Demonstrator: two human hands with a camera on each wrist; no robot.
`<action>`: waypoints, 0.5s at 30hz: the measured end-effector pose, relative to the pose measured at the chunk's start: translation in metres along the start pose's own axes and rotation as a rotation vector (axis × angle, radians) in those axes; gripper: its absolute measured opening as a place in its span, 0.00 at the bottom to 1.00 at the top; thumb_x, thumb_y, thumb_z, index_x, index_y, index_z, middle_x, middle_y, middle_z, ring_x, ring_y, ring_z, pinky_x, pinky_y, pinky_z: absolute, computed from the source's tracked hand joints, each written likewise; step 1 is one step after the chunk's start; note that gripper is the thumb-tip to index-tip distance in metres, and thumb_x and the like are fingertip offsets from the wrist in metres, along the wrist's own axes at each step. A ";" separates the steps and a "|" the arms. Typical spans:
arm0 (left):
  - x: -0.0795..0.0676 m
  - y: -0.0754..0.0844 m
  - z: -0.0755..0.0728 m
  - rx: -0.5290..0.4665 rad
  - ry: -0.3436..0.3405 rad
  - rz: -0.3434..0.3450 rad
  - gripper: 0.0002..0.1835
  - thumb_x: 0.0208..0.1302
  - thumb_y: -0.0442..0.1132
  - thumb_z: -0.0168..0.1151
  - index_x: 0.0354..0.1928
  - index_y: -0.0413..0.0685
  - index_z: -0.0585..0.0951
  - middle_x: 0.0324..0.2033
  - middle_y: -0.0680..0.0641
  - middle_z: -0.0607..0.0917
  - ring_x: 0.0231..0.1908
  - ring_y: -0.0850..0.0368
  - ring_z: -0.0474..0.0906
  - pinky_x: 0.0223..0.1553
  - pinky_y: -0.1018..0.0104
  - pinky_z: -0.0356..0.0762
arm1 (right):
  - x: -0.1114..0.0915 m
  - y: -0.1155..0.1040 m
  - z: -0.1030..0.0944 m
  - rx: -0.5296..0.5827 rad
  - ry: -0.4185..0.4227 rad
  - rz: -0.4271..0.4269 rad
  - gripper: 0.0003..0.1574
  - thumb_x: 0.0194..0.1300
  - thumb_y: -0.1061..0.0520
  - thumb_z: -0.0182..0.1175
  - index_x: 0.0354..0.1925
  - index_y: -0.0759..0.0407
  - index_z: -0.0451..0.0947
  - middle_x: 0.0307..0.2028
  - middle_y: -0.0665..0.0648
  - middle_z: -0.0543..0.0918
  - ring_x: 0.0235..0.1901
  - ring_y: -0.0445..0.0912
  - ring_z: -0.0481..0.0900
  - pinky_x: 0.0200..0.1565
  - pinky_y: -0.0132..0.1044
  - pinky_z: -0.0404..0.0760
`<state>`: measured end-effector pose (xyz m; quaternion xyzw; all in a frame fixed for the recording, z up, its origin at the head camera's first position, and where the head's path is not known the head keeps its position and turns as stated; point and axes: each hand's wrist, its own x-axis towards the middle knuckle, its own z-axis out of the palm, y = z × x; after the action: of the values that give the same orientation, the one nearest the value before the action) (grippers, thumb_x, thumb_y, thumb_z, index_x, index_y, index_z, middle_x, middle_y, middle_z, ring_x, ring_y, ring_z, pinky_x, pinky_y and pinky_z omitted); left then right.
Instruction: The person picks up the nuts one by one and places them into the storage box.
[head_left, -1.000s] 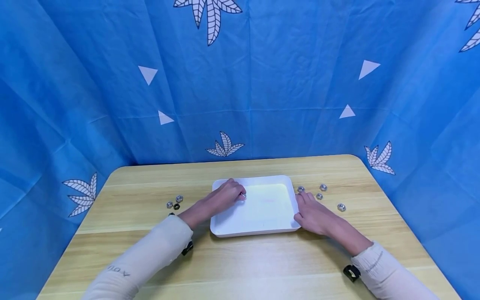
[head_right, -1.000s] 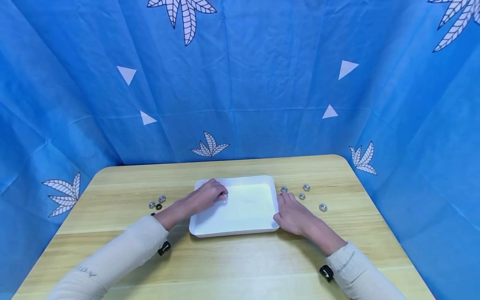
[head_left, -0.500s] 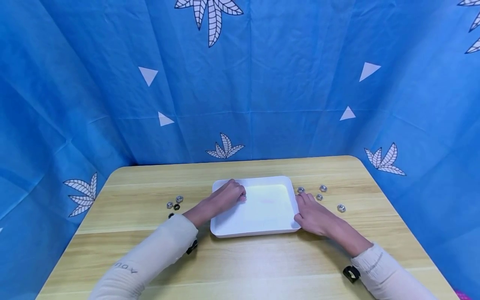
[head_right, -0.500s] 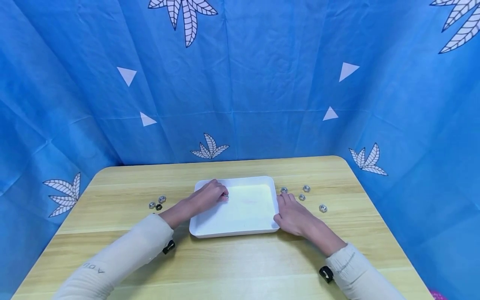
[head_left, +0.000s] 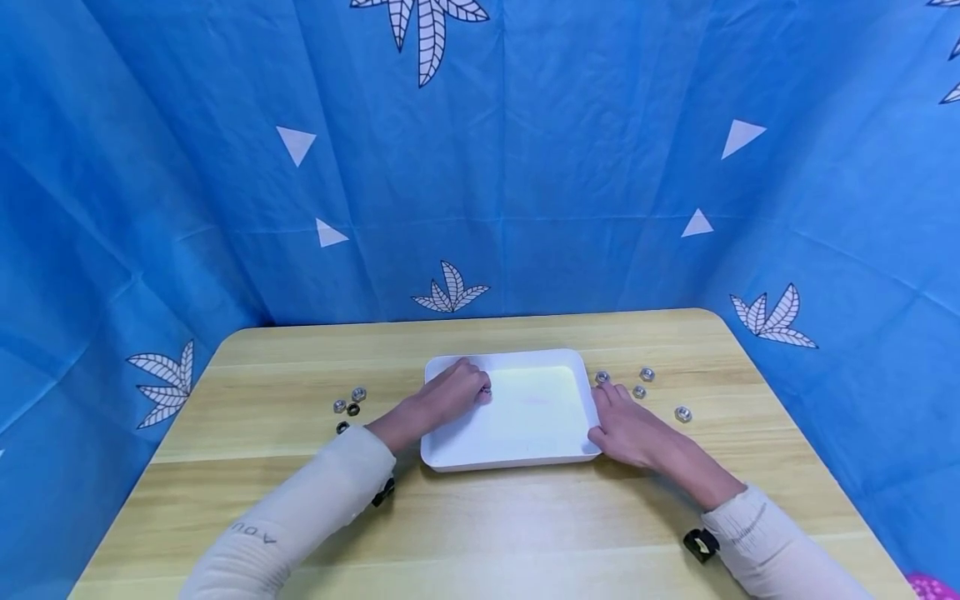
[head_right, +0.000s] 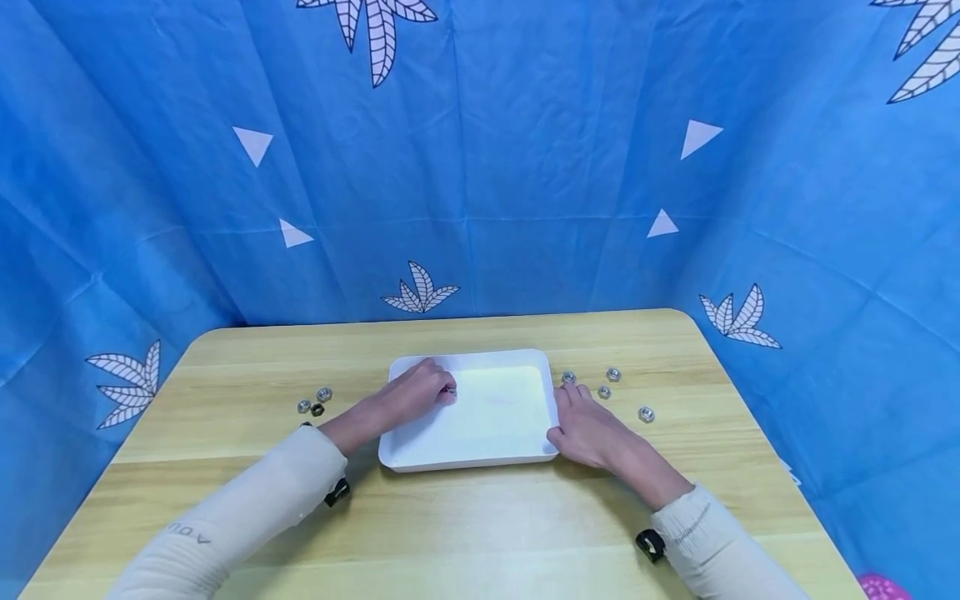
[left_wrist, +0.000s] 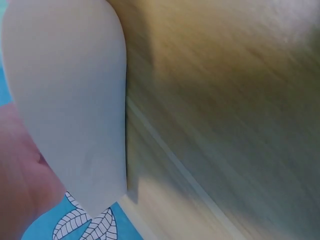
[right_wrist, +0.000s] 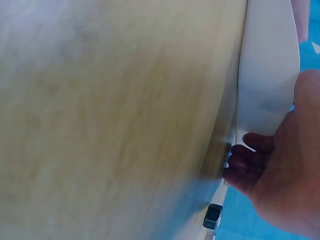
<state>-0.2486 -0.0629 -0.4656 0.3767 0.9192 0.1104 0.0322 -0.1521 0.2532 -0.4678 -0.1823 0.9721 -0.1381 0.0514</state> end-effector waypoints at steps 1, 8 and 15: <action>0.000 -0.001 0.000 -0.001 0.003 0.003 0.08 0.72 0.41 0.66 0.43 0.46 0.90 0.39 0.48 0.92 0.41 0.57 0.80 0.52 0.65 0.81 | 0.000 0.000 0.000 0.004 -0.001 0.004 0.40 0.67 0.54 0.54 0.69 0.77 0.62 0.67 0.74 0.69 0.64 0.62 0.68 0.67 0.59 0.71; -0.003 -0.004 0.001 0.003 0.021 0.018 0.06 0.72 0.39 0.66 0.40 0.46 0.89 0.36 0.49 0.91 0.40 0.57 0.81 0.52 0.63 0.81 | 0.001 -0.001 0.003 0.030 -0.018 0.031 0.45 0.67 0.53 0.54 0.73 0.79 0.58 0.74 0.80 0.60 0.73 0.68 0.61 0.72 0.62 0.66; -0.007 -0.007 -0.004 0.019 0.025 0.019 0.09 0.72 0.41 0.67 0.46 0.47 0.90 0.41 0.48 0.92 0.44 0.56 0.83 0.57 0.61 0.80 | 0.001 -0.001 0.003 0.018 0.004 0.016 0.42 0.66 0.53 0.55 0.70 0.77 0.61 0.69 0.76 0.67 0.65 0.64 0.67 0.67 0.60 0.71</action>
<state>-0.2489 -0.0731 -0.4632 0.3841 0.9169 0.1069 0.0160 -0.1524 0.2512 -0.4702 -0.1738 0.9724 -0.1468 0.0520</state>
